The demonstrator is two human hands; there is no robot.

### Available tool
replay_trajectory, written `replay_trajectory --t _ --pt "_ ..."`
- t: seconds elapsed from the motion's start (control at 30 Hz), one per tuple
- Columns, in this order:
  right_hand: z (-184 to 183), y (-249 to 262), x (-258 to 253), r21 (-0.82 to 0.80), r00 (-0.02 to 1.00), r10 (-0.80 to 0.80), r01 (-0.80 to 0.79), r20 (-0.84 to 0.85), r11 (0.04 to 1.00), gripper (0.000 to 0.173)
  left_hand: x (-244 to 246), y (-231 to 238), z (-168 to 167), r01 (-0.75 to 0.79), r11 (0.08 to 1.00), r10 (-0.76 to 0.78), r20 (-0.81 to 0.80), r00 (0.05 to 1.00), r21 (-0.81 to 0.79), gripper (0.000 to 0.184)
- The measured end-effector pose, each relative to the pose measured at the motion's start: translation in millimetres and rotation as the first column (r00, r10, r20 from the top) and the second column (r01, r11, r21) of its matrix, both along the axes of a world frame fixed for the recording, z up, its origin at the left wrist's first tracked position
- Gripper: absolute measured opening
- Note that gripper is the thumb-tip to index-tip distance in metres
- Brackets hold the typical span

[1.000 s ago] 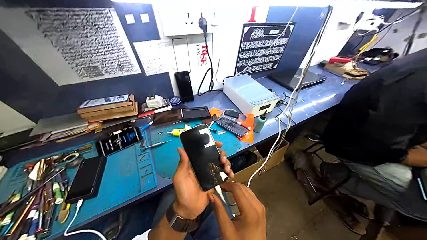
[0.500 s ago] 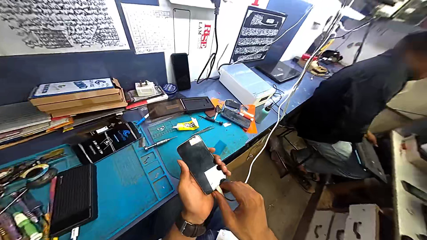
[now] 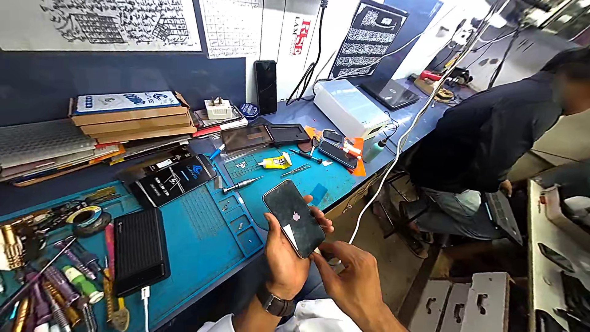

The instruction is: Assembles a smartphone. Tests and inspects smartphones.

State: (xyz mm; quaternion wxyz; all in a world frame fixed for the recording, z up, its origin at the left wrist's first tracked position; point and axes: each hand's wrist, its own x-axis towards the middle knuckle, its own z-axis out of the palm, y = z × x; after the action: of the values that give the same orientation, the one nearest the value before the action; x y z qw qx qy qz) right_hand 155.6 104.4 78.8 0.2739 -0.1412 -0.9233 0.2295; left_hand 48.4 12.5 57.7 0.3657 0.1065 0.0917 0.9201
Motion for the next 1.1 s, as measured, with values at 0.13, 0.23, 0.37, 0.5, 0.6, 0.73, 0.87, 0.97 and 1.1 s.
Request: replay_trajectory --t 0.13,0.23,0.37,0.5,0.6,0.73,0.87,0.97,1.1 --pt "-2 11 0 0.004 1.000 0.021 -0.021 -0.022 1.000 0.026 2 10 1 -0.015 1.000 0.015 -0.012 1.000 0.001 0.084" --pt "-5 24 0 -0.002 0.998 0.054 -0.054 -0.035 0.999 0.025 4 20 0 -0.040 0.999 0.040 -0.033 0.999 0.006 0.085" --pt "-12 49 -7 -0.032 0.989 0.146 -0.147 -0.033 0.989 0.025 -2 37 -4 -0.079 0.997 0.079 -0.023 0.997 -0.010 0.084" --pt "-16 77 -10 -0.106 0.966 0.259 -0.257 0.009 0.961 0.027 -10 44 -14 -0.102 0.991 0.097 -0.055 0.994 -0.092 0.084" --pt "-25 100 -12 -0.206 0.950 0.312 -0.303 0.012 0.931 0.031 -11 43 -16 -0.153 0.957 0.155 -0.012 0.988 -0.247 0.085" --pt "-39 121 -14 -0.265 0.954 0.299 -0.282 0.027 0.922 0.033 -11 43 -22 -0.209 0.872 0.251 0.037 0.967 -0.442 0.080" --pt "-42 130 -21 -0.277 0.960 0.278 -0.264 0.011 0.924 0.032 -15 49 -19 -0.180 0.771 0.295 0.093 0.951 -0.612 0.071" --pt "-41 138 -25 -0.291 0.966 0.258 -0.250 -0.012 0.924 0.031 -21 53 -17 -0.152 0.754 0.278 0.101 0.955 -0.639 0.063" --pt "-42 150 -23 -0.304 0.973 0.230 -0.230 -0.038 0.924 0.028 -28 57 -19 -0.167 0.755 0.266 0.063 0.962 -0.634 0.053"
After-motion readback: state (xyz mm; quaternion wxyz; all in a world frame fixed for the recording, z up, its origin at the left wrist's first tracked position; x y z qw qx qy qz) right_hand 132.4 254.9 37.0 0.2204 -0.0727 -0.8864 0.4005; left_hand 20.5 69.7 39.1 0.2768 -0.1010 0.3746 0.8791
